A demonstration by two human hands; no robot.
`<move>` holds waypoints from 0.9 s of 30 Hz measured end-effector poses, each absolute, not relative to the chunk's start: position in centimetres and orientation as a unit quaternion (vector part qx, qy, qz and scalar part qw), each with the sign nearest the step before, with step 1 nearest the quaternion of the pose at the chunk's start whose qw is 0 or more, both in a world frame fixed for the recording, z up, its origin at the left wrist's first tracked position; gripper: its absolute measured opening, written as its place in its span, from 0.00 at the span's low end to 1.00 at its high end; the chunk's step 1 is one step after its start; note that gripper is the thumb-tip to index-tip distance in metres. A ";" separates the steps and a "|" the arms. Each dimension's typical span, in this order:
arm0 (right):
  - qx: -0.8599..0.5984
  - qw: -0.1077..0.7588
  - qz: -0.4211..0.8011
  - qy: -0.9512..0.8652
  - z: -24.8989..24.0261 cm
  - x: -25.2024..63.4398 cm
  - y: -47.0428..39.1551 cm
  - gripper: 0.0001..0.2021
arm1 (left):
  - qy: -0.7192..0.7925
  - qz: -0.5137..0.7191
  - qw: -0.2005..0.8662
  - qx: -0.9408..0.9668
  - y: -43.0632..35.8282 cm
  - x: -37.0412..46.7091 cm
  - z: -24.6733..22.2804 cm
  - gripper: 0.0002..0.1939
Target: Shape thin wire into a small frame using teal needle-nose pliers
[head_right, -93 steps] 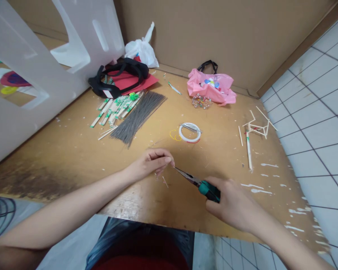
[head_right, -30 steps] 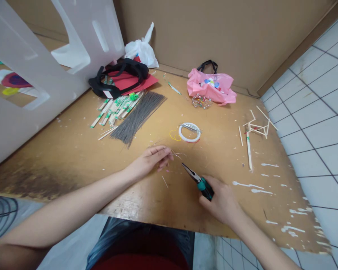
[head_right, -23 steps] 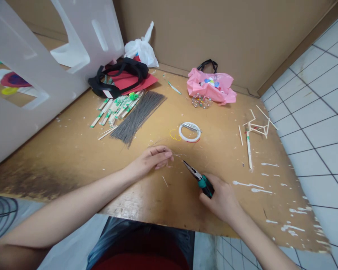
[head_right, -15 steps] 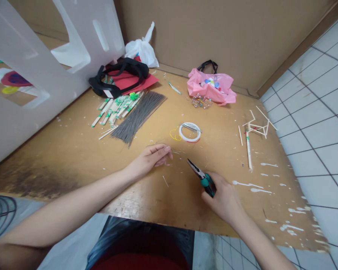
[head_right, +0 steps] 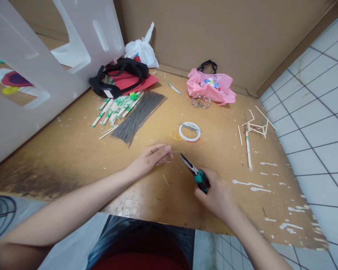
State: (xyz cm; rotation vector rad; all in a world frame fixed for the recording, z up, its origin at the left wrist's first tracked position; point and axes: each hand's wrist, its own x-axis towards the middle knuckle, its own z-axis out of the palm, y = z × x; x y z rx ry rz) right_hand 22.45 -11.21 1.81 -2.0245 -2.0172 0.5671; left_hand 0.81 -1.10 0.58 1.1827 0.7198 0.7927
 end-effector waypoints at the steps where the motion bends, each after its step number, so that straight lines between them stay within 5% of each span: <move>1: -0.690 0.114 0.190 -0.689 1.8 22.3 -11.1 0.21 | 0.320 0.359 0.693 0.537 -1.1 0.8 0.5 0.22; 11: -0.686 0.146 0.163 -0.694 1.4 21.3 -10.6 0.22 | 0.314 0.356 0.643 0.601 -1.2 0.6 0.8 0.12; 18: -0.674 0.193 0.140 -0.700 0.4 21.4 -10.6 0.21 | 0.327 0.357 0.625 0.612 -1.4 0.7 0.7 0.22; 27: -0.648 0.203 0.061 -0.732 0.0 21.2 -10.4 0.20 | 0.309 0.361 0.651 0.592 -1.2 1.1 0.1 0.20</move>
